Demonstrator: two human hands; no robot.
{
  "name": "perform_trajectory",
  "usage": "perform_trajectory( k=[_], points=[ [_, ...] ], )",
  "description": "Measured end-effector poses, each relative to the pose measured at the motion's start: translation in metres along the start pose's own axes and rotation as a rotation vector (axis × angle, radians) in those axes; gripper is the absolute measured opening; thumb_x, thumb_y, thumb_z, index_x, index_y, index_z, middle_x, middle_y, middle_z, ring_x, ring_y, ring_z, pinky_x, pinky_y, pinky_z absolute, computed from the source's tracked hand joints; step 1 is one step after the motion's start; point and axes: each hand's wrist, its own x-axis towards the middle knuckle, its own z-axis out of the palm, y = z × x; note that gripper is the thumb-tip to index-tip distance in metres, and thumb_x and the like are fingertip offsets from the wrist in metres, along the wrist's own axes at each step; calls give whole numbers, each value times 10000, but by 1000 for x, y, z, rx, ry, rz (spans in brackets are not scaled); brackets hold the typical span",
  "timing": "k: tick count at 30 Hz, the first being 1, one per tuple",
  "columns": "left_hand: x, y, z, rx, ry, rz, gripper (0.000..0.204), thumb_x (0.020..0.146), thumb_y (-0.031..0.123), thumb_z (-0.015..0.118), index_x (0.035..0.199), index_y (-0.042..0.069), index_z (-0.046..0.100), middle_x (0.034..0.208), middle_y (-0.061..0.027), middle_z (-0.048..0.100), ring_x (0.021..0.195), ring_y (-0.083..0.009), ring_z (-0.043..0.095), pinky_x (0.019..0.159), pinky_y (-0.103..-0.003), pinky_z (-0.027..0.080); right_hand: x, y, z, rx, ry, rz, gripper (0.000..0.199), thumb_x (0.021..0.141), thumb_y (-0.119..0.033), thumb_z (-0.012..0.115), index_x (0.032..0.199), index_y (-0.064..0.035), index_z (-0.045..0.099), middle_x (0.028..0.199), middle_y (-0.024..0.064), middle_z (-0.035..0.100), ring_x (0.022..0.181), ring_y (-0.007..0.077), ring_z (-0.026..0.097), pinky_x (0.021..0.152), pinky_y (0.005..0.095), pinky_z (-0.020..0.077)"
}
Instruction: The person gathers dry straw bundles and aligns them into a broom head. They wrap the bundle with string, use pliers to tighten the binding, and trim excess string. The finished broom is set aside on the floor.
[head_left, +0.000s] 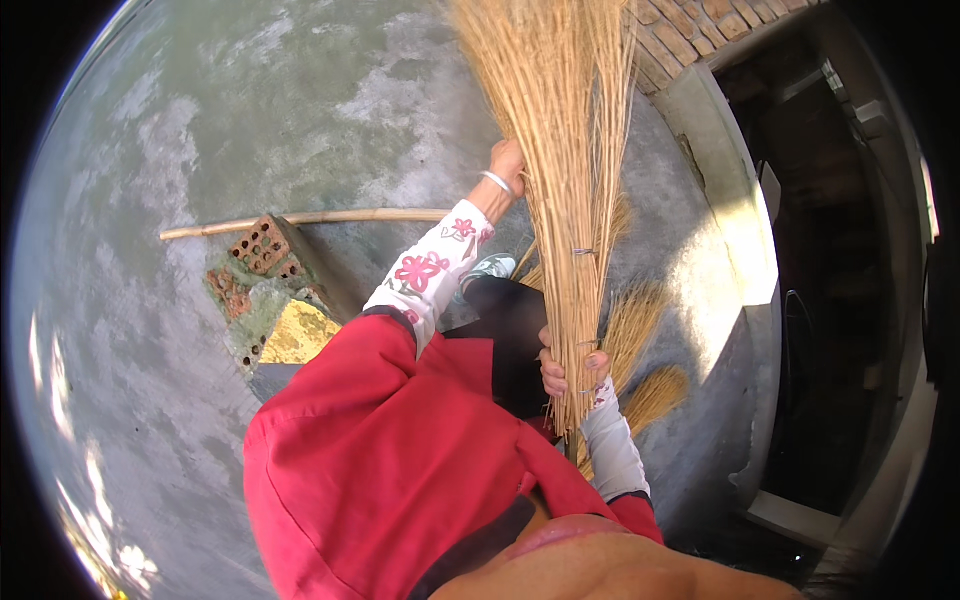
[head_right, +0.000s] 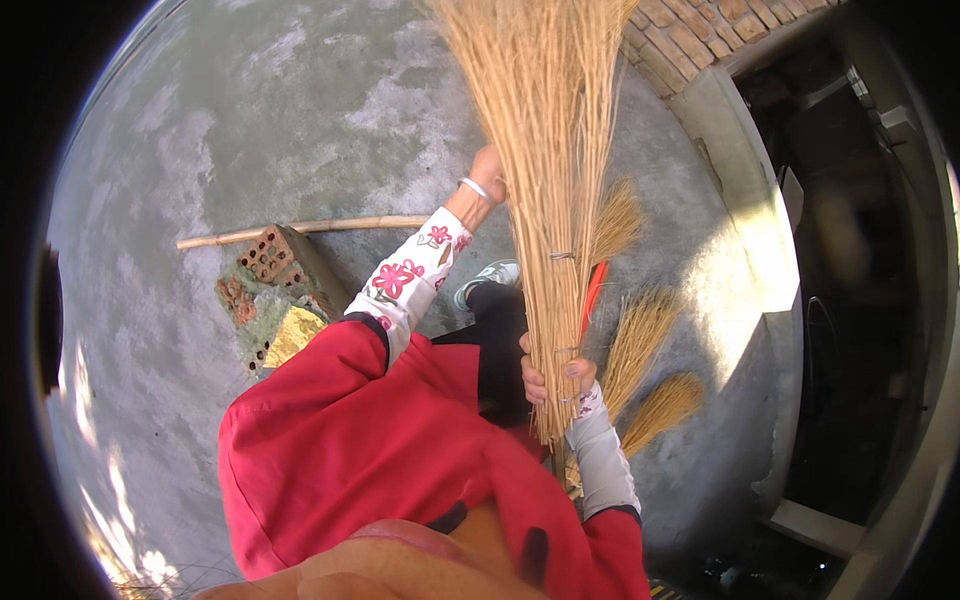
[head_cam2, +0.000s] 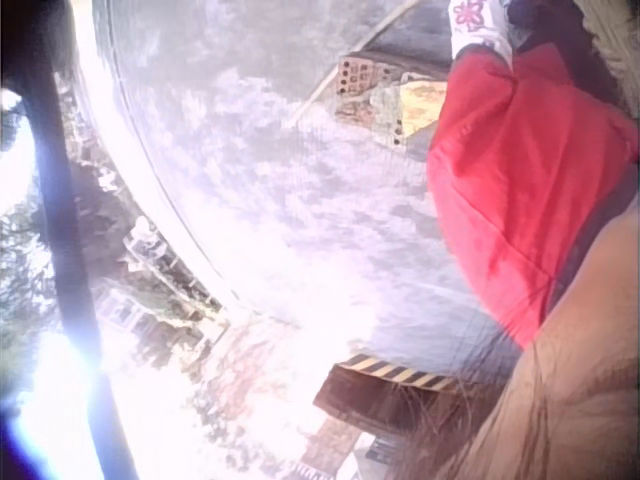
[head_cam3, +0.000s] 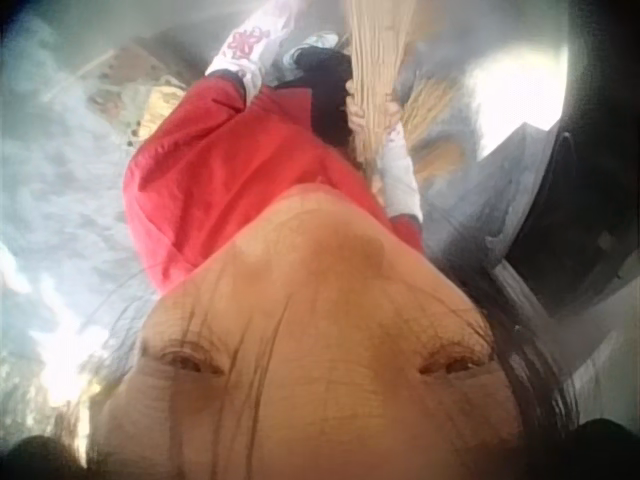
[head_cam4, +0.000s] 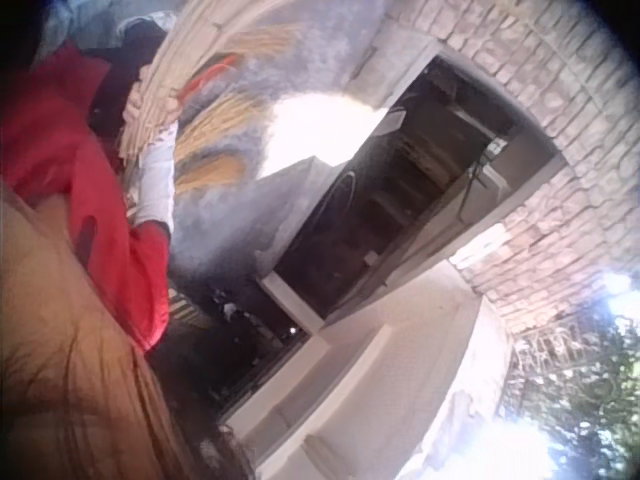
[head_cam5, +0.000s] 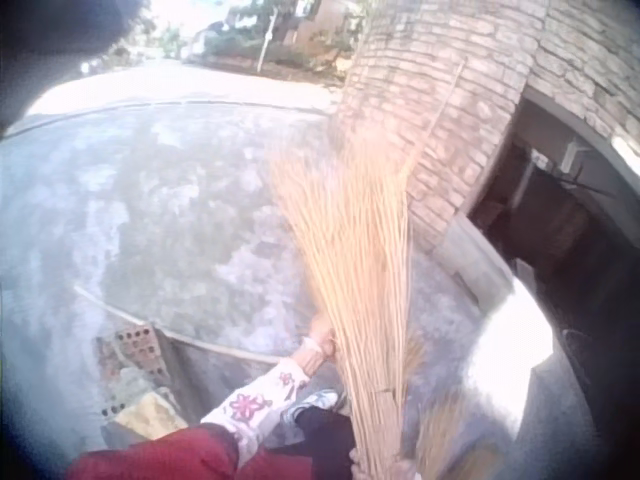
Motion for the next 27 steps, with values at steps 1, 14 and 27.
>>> perform_trajectory(
  k=[1, 14, 27],
  points=[
    [-2, 3, 6, -12, -14, -6, 528, 973, 399, 611, 1228, -61, 573, 1068, -128, 697, 941, -220, 690, 789, -369, 583, 3, -2, -2, 49, -113, 6, 691, 688, -299, 755, 1216, -68, 373, 774, 94, 538, 608, 219, 566, 541, 347, 483],
    [-92, -39, 35, -30, -348, -140, 788, 952, 672, 439, 1474, 82, 421, 1449, -84, 499, 1322, -230, 455, 1136, -446, 318, 35, 23, -1, 431, -825, 0, 562, 797, -165, 770, 1214, -52, 412, 837, 139, 631, 676, 288, 684, 548, 404, 599],
    [-181, -103, -3, 110, -189, -246, 642, 764, 142, 857, 1268, 52, 470, 1181, -89, 601, 1095, -186, 584, 942, -373, 512, 5, 9, 20, -1472, 1207, -368, 496, 793, -290, 767, 1083, 71, 590, 831, 150, 708, 736, 265, 703, 658, 374, 543]
  ],
)
